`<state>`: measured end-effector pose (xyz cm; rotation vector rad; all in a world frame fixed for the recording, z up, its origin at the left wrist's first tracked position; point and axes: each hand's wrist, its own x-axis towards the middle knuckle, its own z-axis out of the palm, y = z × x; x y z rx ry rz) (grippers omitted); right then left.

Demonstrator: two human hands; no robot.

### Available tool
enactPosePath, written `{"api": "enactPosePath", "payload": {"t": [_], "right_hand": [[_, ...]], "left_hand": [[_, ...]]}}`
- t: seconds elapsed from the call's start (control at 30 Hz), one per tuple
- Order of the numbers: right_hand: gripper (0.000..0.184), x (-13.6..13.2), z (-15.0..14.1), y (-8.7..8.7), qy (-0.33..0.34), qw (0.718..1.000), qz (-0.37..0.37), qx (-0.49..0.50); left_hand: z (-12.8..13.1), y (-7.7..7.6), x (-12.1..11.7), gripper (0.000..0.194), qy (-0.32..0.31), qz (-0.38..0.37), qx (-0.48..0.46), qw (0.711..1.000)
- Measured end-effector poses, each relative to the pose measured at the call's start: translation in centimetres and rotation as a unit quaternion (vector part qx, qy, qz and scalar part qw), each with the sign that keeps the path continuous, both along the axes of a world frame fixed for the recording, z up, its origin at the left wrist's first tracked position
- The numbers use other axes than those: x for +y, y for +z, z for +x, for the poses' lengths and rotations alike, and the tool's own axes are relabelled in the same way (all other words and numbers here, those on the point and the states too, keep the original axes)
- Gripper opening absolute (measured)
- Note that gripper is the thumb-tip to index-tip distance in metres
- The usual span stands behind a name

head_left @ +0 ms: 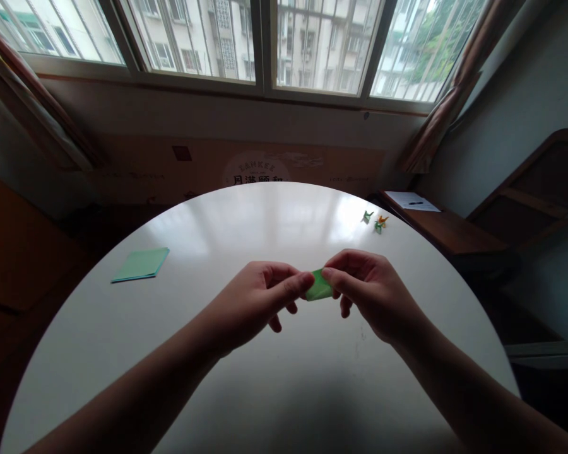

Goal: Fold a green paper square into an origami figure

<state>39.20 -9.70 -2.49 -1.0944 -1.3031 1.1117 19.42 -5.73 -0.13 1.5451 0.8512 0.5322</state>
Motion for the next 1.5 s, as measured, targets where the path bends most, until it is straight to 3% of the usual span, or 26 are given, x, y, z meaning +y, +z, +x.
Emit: {"api": "enactPosePath", "payload": {"t": [0.2,0.47,1.0,1.23,1.5], "right_hand": [[0.014,0.0,-0.5,-0.4,-0.001,0.998,-0.005,0.059],[0.013,0.0,-0.7,-0.2,0.018,0.988,-0.076,0.136],[0.016,0.2,-0.6,-0.1,0.061,0.982,-0.092,0.153],[0.020,-0.1,-0.3,0.0,0.086,0.990,-0.021,0.108],[0.013,-0.4,-0.4,-0.3,0.058,0.997,0.027,0.048]], "left_hand": [[0.7,-0.6,-0.5,0.022,0.013,0.011,0.029,0.999],[0.7,-0.2,-0.4,0.017,0.028,-0.023,0.007,0.999],[0.4,-0.2,-0.1,0.016,0.010,-0.076,-0.024,0.997],[0.3,0.1,-0.3,0.016,0.019,-0.088,-0.025,0.996],[0.5,0.6,-0.5,0.021,0.027,-0.114,-0.018,0.993]]}}
